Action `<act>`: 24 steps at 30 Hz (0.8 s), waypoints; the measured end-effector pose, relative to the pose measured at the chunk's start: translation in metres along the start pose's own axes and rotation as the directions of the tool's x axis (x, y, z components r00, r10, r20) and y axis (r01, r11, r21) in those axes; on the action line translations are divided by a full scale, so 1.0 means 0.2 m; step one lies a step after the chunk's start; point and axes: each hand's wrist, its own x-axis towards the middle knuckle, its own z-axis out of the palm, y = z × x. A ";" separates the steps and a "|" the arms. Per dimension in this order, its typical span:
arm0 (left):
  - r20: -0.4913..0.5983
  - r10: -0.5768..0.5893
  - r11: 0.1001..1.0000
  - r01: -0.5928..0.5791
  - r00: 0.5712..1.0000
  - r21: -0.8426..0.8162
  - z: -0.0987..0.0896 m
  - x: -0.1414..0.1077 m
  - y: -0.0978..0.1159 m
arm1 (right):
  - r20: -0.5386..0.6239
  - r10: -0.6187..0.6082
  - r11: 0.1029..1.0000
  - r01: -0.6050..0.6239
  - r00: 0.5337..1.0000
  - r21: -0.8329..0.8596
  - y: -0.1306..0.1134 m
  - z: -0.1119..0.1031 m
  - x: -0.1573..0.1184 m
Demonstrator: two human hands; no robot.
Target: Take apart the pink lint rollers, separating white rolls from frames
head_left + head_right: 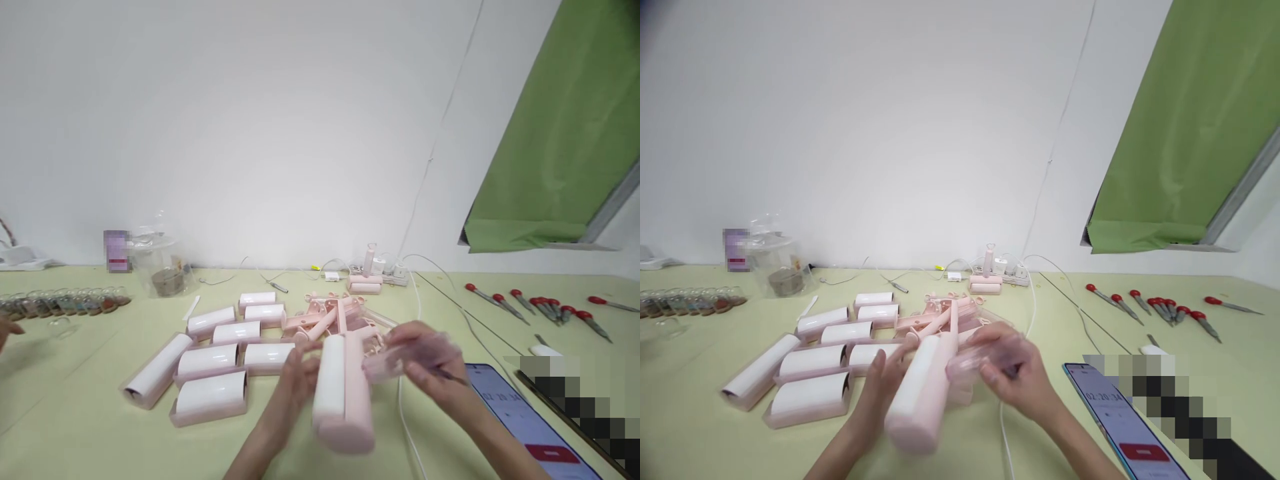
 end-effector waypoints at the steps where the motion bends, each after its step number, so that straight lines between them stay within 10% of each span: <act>1: 0.076 -0.112 0.980 0.122 0.991 -0.158 0.03 -0.01 0.00 | 0.043 0.003 1.000 -0.003 0.999 0.012 0.00 0.04 -0.02; 7: -0.058 -0.254 0.945 0.234 0.966 -0.229 0.09 -0.03 -0.06 | 0.193 0.408 0.877 -0.442 0.892 0.187 0.05 0.23 -0.14; 13: 0.345 -0.335 0.930 0.367 0.876 -0.028 0.04 -0.04 -0.05 | 0.343 0.557 0.611 -0.653 0.756 0.448 0.18 0.17 -0.13; 18: 0.232 -0.249 0.946 0.288 0.940 -0.152 0.02 -0.02 -0.12 | 0.231 0.464 0.884 -0.465 0.855 -0.052 0.22 0.17 0.10; 24: -0.076 -0.120 0.979 0.105 0.990 -0.175 0.00 0.00 -0.12 | 0.368 0.317 0.877 -0.123 0.874 -0.465 0.31 0.37 0.36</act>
